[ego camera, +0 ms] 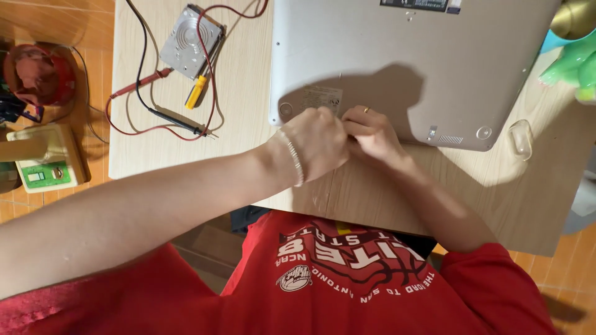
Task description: Measure the laptop dimensions and perform a keyboard key repair.
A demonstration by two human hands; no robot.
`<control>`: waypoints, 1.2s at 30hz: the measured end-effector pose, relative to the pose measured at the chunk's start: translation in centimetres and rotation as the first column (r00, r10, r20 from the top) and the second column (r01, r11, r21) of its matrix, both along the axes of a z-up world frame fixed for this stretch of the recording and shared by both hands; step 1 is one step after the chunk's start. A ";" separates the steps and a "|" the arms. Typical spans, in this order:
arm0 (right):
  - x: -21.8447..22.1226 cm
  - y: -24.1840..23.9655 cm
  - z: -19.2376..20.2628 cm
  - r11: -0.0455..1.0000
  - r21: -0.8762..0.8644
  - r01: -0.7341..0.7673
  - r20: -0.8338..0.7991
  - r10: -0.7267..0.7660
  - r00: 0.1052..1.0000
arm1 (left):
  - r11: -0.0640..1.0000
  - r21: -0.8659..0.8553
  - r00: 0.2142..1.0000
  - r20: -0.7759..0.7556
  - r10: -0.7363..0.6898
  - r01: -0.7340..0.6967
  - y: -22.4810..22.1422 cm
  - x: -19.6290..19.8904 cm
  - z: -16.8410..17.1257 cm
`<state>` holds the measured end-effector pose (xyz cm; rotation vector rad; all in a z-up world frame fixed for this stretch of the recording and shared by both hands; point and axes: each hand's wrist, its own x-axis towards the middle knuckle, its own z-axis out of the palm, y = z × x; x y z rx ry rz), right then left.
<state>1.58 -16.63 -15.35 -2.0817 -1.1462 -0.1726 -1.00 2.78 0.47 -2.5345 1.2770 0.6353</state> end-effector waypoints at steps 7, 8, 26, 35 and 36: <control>-0.5 0.7 1.1 0.998 0.062 0.017 0.064 -0.021 0.998 | 0.934 -0.327 0.874 0.485 0.033 0.146 7.0 -3.5 -0.6; -0.7 0.8 1.1 0.999 0.038 0.019 0.066 -0.021 0.998 | 0.842 -0.540 0.854 0.434 0.288 -0.009 8.2 -4.5 -0.9; -6.6 2.6 -1.1 0.871 -0.323 0.370 0.435 -0.211 0.876 | 0.300 -0.788 0.336 0.126 0.933 -0.538 9.4 -4.8 -15.0; -5.5 -1.9 4.5 0.919 -0.253 0.302 -0.049 -0.324 0.945 | 0.317 -0.857 0.407 0.141 0.903 -0.406 7.6 -4.4 -12.8; -5.2 -3.4 5.3 0.928 -0.186 0.322 -0.156 -0.351 0.923 | 0.308 -0.871 0.415 0.135 0.900 -0.384 7.2 -4.4 -12.3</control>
